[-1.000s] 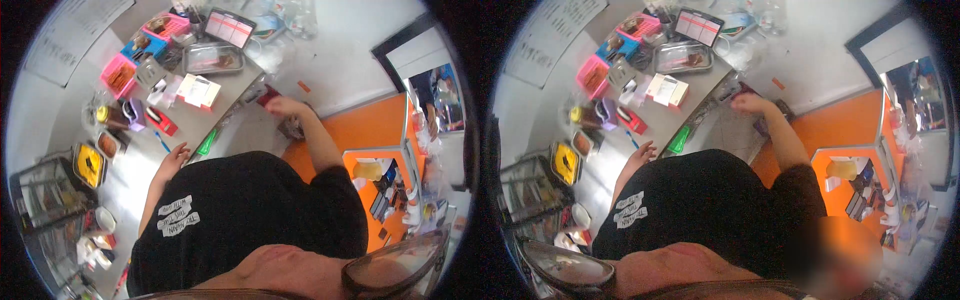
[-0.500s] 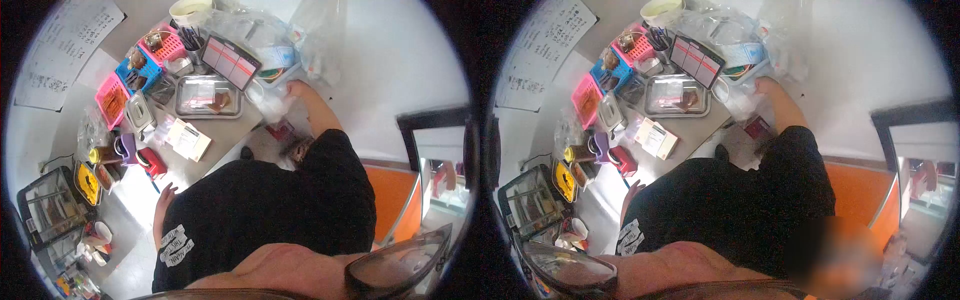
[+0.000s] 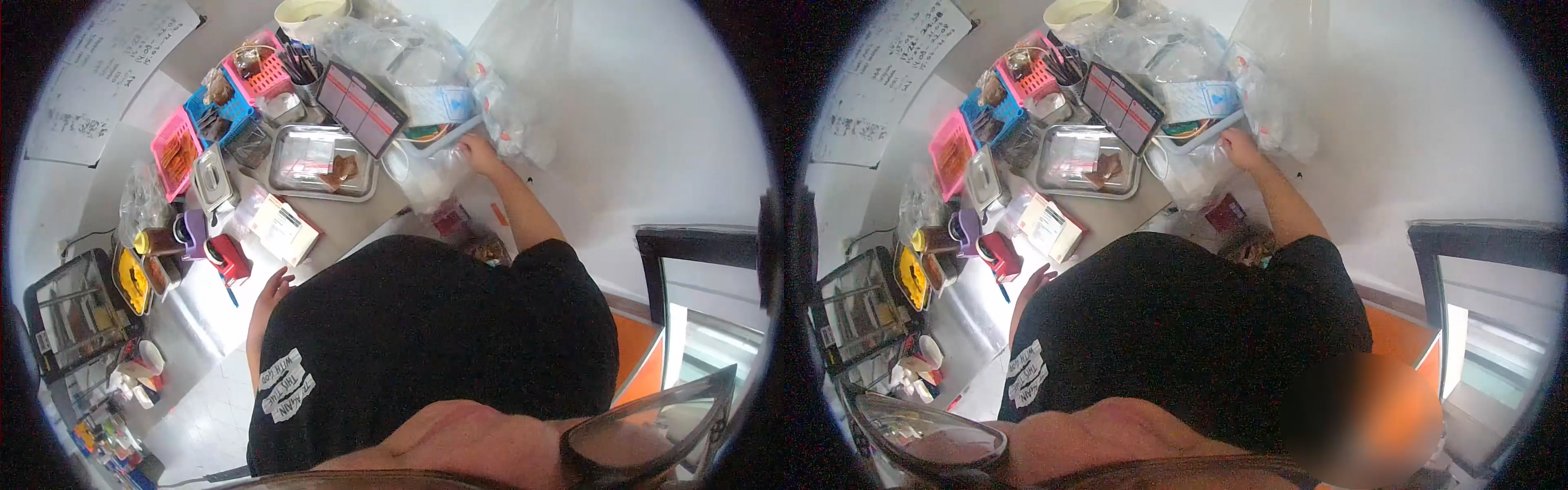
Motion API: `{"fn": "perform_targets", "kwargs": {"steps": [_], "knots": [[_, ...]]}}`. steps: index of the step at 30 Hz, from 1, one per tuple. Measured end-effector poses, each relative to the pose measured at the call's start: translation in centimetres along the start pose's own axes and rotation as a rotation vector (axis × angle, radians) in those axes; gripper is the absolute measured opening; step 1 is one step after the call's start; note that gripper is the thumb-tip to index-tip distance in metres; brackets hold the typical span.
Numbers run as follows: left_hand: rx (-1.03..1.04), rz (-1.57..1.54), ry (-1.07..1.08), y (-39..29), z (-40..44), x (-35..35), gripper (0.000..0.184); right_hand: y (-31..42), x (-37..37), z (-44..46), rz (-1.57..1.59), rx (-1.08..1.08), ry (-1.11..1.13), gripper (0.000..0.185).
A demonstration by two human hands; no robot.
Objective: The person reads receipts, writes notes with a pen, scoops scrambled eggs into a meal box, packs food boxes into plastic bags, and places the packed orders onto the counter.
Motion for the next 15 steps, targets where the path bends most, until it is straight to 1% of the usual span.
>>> {"fn": "perform_targets", "kwargs": {"steps": [1, 4, 5, 7, 10, 11, 13, 15], "knots": [[-0.008, -0.016, 0.001, -0.2, -0.1, 0.3, 0.049, 0.0, -0.2, -0.3, 0.067, 0.024, 0.004, 0.015], [-0.018, -0.059, 0.018, 0.1, -0.2, 1.2, 0.049, -0.7, 0.8, -1.5, 0.258, 0.246, -0.039, 0.02], [-0.025, -0.101, 0.05, 0.7, 0.0, 1.2, 0.049, -1.1, 1.4, -2.0, 0.256, 0.281, 0.049, 0.019], [0.019, -0.036, 0.076, 1.8, 1.1, 1.0, 0.049, -2.6, 2.8, -2.4, 0.252, 0.346, 0.222, 0.018], [0.03, 0.046, 0.057, 2.0, 1.4, 0.4, 0.049, -3.8, 4.8, -1.6, -0.099, 0.232, 0.536, 0.023], [0.022, 0.071, 0.042, 2.0, 1.4, 0.4, 0.049, -3.9, 5.1, -1.1, -0.174, 0.241, 0.614, 0.025], [0.006, 0.025, 0.033, 2.1, 1.0, 0.7, 0.05, -3.3, 5.8, -0.2, -0.322, 0.259, 0.769, 0.03], [0.008, 0.023, 0.03, 1.6, 0.1, 1.1, 0.051, -1.5, 3.9, 0.1, -0.314, 0.203, 0.625, 0.027]]}}
Point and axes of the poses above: each hand's wrist, its own z-axis towards the middle knuckle, its own x-axis out of the palm, y = z × x, the point moved 4 cm from there along z, towards the middle knuckle, and after that the axes turned 13 degrees about -x, right-handed, at the moved point
